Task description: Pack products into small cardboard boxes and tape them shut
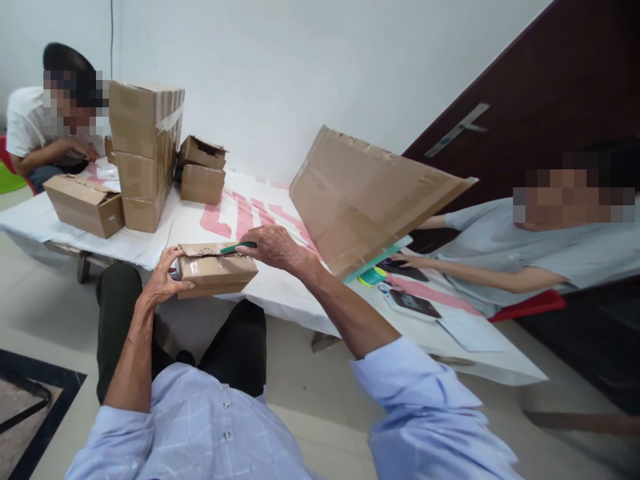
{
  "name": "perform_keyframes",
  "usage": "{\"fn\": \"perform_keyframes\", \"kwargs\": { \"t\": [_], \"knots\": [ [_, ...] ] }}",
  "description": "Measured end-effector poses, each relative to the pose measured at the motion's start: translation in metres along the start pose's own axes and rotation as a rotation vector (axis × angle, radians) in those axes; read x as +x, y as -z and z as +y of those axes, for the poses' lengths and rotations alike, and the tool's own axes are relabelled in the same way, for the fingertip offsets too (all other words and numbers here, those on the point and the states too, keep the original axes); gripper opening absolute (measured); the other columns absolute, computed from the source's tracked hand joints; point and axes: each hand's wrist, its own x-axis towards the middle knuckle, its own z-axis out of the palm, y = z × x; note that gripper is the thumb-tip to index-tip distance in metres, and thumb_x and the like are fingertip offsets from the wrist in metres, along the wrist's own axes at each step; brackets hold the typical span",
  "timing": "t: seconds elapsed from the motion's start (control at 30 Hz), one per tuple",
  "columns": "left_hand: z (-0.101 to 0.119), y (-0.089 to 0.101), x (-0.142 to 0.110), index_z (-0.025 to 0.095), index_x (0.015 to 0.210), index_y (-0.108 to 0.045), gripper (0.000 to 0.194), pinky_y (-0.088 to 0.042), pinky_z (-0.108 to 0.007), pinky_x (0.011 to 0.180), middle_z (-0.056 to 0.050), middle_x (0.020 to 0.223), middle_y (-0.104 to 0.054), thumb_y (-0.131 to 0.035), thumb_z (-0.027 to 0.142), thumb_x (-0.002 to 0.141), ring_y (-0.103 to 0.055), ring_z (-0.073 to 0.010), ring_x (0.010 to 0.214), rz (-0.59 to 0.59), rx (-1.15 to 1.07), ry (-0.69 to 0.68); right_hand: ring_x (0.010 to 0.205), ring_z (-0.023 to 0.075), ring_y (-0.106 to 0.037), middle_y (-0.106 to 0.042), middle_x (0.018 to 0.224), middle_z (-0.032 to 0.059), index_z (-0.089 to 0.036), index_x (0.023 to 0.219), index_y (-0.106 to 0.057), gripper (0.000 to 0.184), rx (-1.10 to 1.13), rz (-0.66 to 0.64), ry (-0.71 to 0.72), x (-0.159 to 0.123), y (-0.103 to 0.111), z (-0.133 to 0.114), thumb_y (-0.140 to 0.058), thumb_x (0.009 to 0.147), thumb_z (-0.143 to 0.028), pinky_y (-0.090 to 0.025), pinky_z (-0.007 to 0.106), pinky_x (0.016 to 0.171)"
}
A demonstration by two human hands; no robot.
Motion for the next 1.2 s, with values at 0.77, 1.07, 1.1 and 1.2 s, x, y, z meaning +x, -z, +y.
{"fn": "perform_keyframes", "kwargs": {
  "t": [0.77, 1.07, 1.1, 1.2],
  "knots": [
    [-0.002, 0.007, 0.008, 0.034, 0.139, -0.065, 0.084, -0.062, -0.049, 0.102, -0.010, 0.157, -0.044, -0.099, 0.041, 0.063, -0.048, -0.0367, 0.148, -0.032, -0.054, 0.000, 0.096, 0.0247, -0.077, -0.085, 0.107, 0.0096, -0.022, 0.107, -0.085, 0.028, 0.309, 0.159, 0.086, -0.022, -0.037, 0.038, -0.062, 0.106, -0.039, -0.051, 0.032, 0.081],
    [0.004, 0.010, 0.009, 0.035, 0.140, -0.064, 0.085, -0.061, -0.050, 0.104, -0.009, 0.157, -0.044, -0.099, 0.038, 0.062, -0.048, -0.0358, 0.148, -0.050, -0.042, 0.026, 0.094, 0.0229, -0.074, -0.083, 0.103, 0.0100, -0.022, 0.108, -0.085, 0.032, 0.185, 0.187, 0.078, -0.017, -0.039, 0.024, -0.062, 0.106, -0.044, -0.045, 0.029, 0.072],
    [0.005, 0.011, 0.009, 0.034, 0.140, -0.065, 0.085, -0.061, -0.050, 0.104, -0.009, 0.157, -0.044, -0.099, 0.038, 0.062, -0.048, -0.0360, 0.148, -0.050, -0.038, 0.030, 0.095, 0.0228, -0.074, -0.083, 0.105, 0.0100, -0.022, 0.110, -0.085, 0.032, 0.175, 0.173, 0.083, -0.015, -0.039, 0.024, -0.063, 0.106, -0.044, -0.045, 0.029, 0.072],
    [0.007, 0.014, 0.009, 0.034, 0.140, -0.065, 0.085, -0.060, -0.050, 0.104, -0.010, 0.157, -0.044, -0.098, 0.038, 0.063, -0.048, -0.0368, 0.148, -0.057, -0.031, 0.035, 0.097, 0.0228, -0.074, -0.083, 0.107, 0.0097, -0.023, 0.110, -0.085, 0.031, 0.186, 0.150, 0.060, -0.022, -0.039, 0.036, -0.061, 0.106, -0.042, -0.047, 0.029, 0.076]
  ]
}}
